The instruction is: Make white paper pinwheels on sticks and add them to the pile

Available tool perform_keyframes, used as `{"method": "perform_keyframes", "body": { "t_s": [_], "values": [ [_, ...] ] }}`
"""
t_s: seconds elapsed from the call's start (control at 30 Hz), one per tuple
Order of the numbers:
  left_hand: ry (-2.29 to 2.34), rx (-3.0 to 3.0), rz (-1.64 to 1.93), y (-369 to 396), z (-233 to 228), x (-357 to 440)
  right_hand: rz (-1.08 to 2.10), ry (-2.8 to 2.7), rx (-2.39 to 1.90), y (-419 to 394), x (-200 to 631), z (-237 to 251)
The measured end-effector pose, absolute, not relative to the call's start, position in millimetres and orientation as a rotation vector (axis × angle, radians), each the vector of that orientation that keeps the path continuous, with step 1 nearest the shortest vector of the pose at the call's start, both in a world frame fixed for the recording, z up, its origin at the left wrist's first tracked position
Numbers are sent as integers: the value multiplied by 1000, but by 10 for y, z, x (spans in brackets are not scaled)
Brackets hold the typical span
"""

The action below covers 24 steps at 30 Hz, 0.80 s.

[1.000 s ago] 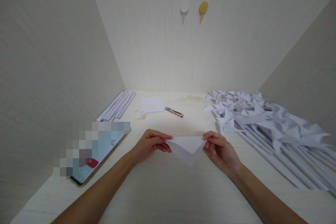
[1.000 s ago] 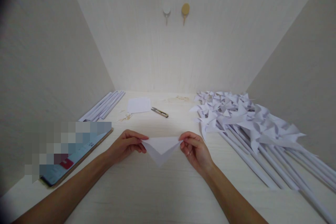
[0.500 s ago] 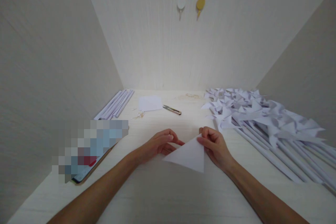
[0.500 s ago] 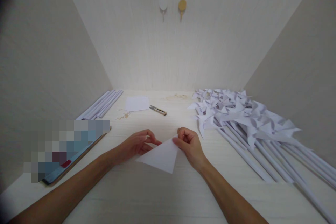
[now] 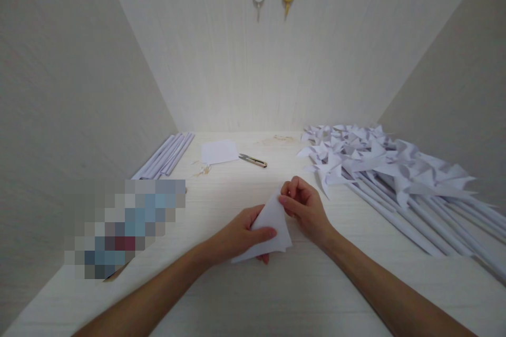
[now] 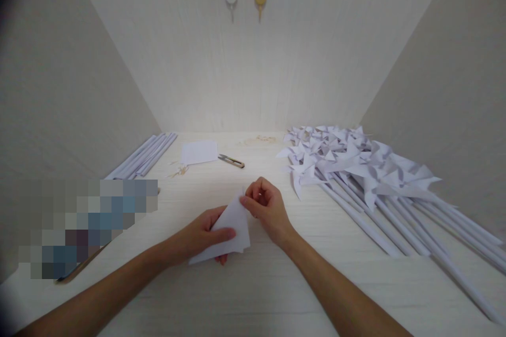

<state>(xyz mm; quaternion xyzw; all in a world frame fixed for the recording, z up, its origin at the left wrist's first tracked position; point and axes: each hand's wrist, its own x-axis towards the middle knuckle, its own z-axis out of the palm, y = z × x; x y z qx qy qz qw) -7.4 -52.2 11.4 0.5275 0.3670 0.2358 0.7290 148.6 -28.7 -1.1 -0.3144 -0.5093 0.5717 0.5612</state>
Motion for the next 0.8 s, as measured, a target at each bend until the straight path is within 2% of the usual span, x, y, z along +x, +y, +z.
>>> {"method": "perform_keyframes", "body": {
  "t_s": [0.3, 0.8],
  "values": [
    [909, 1269, 611, -585, 47, 3, 1402, -1040, -961, -375, 1352, 59],
    [1036, 1459, 659, -645, 34, 58, 1234, -1053, -896, -416, 1339, 73]
  ]
}}
